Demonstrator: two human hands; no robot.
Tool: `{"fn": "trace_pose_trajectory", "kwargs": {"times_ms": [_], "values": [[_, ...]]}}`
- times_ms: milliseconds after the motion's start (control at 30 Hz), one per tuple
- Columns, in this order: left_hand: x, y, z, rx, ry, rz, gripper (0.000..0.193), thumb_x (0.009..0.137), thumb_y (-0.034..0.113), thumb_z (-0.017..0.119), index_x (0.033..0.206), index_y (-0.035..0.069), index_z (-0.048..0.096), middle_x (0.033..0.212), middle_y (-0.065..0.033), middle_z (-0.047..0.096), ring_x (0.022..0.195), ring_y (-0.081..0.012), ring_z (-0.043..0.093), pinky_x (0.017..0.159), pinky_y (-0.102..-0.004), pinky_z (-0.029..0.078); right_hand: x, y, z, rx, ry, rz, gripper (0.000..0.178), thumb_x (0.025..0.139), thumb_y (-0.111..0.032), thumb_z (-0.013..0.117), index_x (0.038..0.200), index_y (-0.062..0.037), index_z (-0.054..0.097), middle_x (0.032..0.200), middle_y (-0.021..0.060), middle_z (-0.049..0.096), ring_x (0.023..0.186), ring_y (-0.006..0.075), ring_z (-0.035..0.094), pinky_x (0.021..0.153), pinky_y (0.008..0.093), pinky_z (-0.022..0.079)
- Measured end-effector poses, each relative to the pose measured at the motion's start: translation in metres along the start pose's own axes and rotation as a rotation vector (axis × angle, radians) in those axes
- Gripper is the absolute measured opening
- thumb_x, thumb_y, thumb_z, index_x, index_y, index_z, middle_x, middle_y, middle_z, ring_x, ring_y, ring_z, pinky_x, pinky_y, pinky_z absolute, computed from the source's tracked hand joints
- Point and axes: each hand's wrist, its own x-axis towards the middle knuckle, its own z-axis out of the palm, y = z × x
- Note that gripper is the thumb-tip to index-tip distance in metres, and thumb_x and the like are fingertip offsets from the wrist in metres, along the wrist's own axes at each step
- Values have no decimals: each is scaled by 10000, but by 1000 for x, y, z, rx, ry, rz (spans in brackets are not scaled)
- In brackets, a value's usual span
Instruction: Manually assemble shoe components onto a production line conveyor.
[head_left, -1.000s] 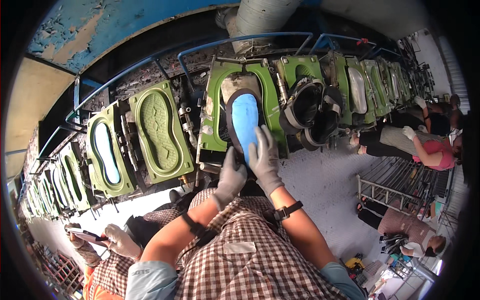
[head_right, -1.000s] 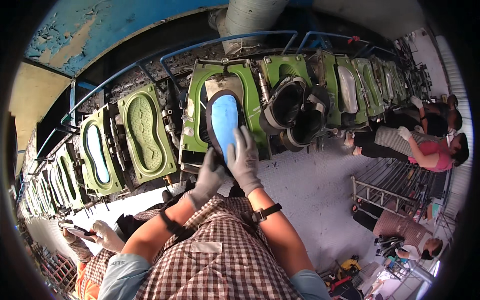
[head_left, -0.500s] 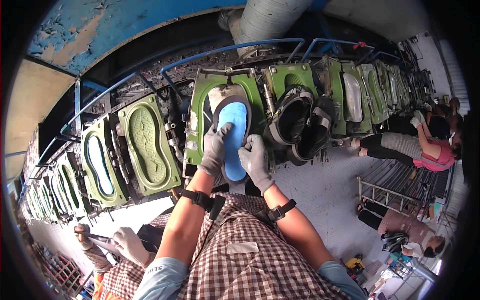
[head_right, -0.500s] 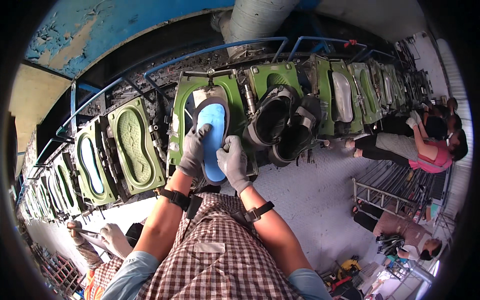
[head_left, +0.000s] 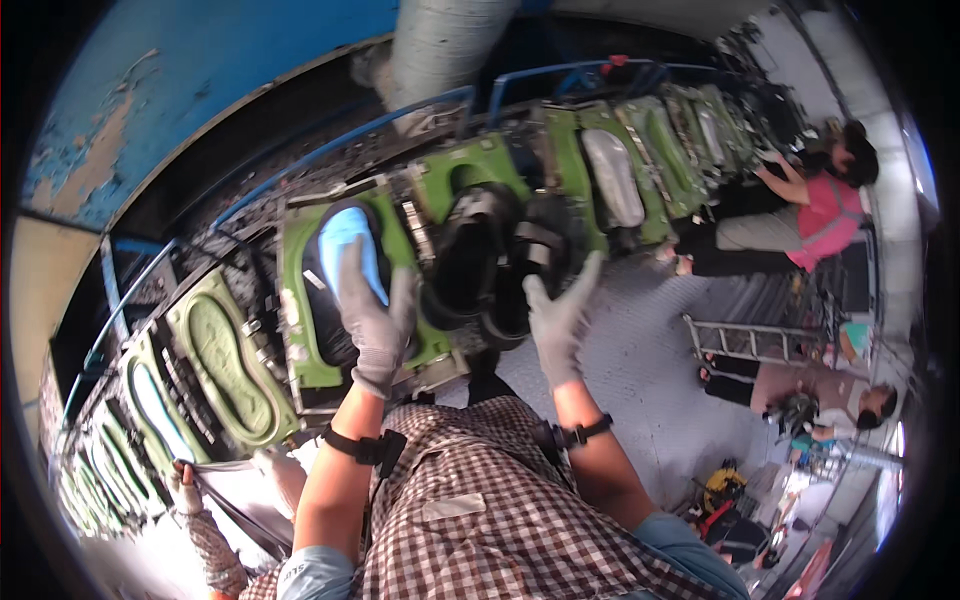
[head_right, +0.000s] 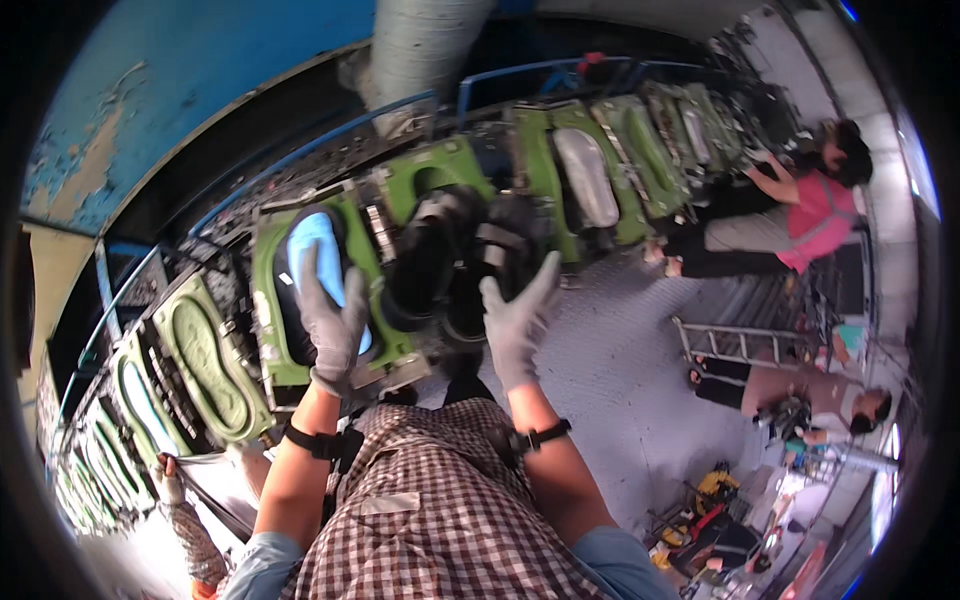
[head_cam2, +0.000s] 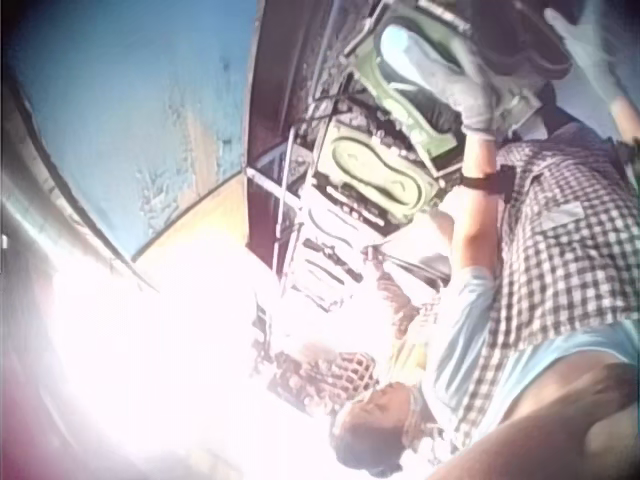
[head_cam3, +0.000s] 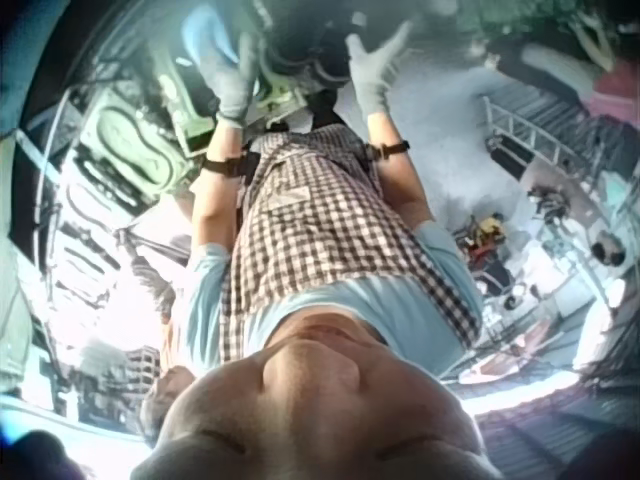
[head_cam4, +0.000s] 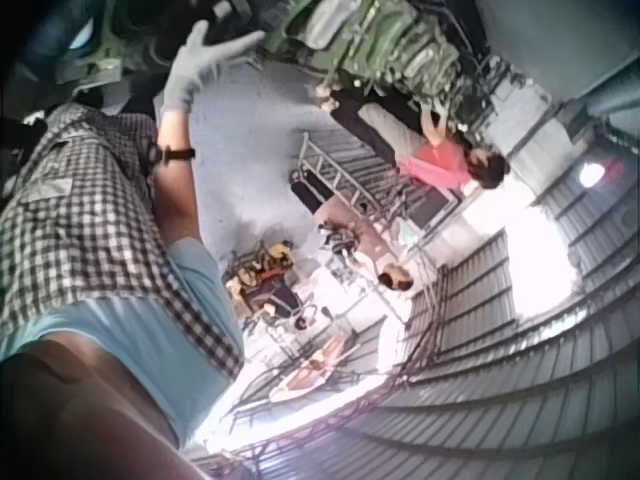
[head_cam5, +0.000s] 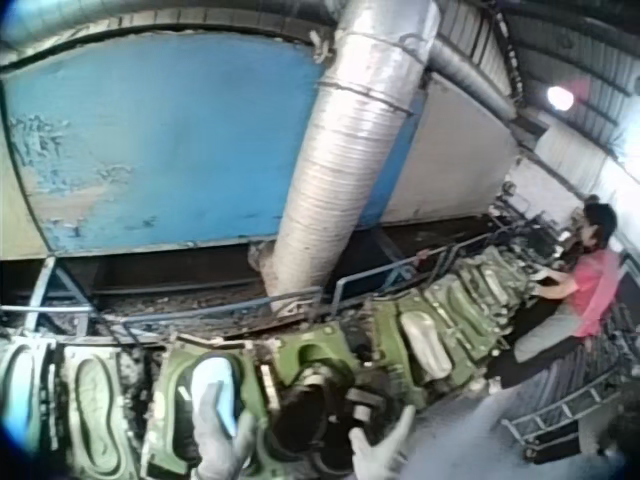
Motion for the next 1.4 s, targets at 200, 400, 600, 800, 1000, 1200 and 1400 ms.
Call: {"fn": "trace_pose_trajectory", "kwargs": {"times_ms": [200, 400, 600, 800, 1000, 1200, 1400], "values": [[34, -21, 72, -526, -557, -424, 581, 949, 186, 661, 1489, 102, 463, 1379, -200, 594, 1218, -312, 617, 1004, -366, 506, 85, 68, -28, 336, -28, 422, 317, 848, -46, 635, 1157, 24, 632, 1009, 205, 696, 962, 374, 672, 877, 439, 523], [14, 126, 143, -983, -429, -524, 540, 934, -57, 561, 1448, 44, 433, 1279, -74, 599, 1149, -169, 585, 998, -300, 500, 297, 183, -181, -18, 30, -42, 434, 869, -151, 689, 1264, 2, 595, 1158, 238, 685, 1057, 407, 664, 952, 432, 513], [16, 206, 295, -547, -108, -125, 686, 827, -54, 626, 1469, 18, 396, 1330, -160, 543, 1272, -280, 537, 1112, -357, 408, 287, 182, -165, 198, -455, 256, 436, 887, -206, 763, 1221, 6, 581, 826, 34, 639, 705, 120, 597, 649, 281, 486], [-23, 230, 407, -1087, -420, -451, 1054, 843, -130, 583, 1640, 149, -47, 1477, -210, 444, 1329, -264, 495, 1106, -375, 415, 275, 297, -130, 713, -423, 809, 338, 881, -130, 730, 1205, -89, 643, 983, -2, 664, 799, 97, 590, 702, 254, 481], [54, 198, 469, -961, -305, -819, 605, 935, 134, 692, 1453, 6, 407, 1255, -127, 634, 1064, -185, 637, 889, -338, 552, 326, 349, -117, 354, -536, 64, 232, 981, -84, 643, 1204, -44, 593, 1068, 2, 645, 933, 106, 636, 760, 237, 521], [9, 233, 451, -1133, -319, -787, 631, 844, 222, 826, 1359, 51, 503, 1204, -58, 646, 1036, -150, 627, 890, -327, 557, 379, 303, -56, 753, -477, 369, 424, 968, -80, 660, 1372, -26, 545, 1000, 29, 674, 920, 110, 630, 829, 269, 525], [-29, 229, 432, -980, -117, -775, 558, 938, 69, 668, 1446, 10, 444, 1290, -92, 615, 1178, -179, 588, 1015, -316, 498, 343, 287, -71, 94, -922, -468, 567, 837, 27, 663, 1359, -188, 620, 1284, 172, 623, 1232, 339, 594, 1013, 381, 510]]}}
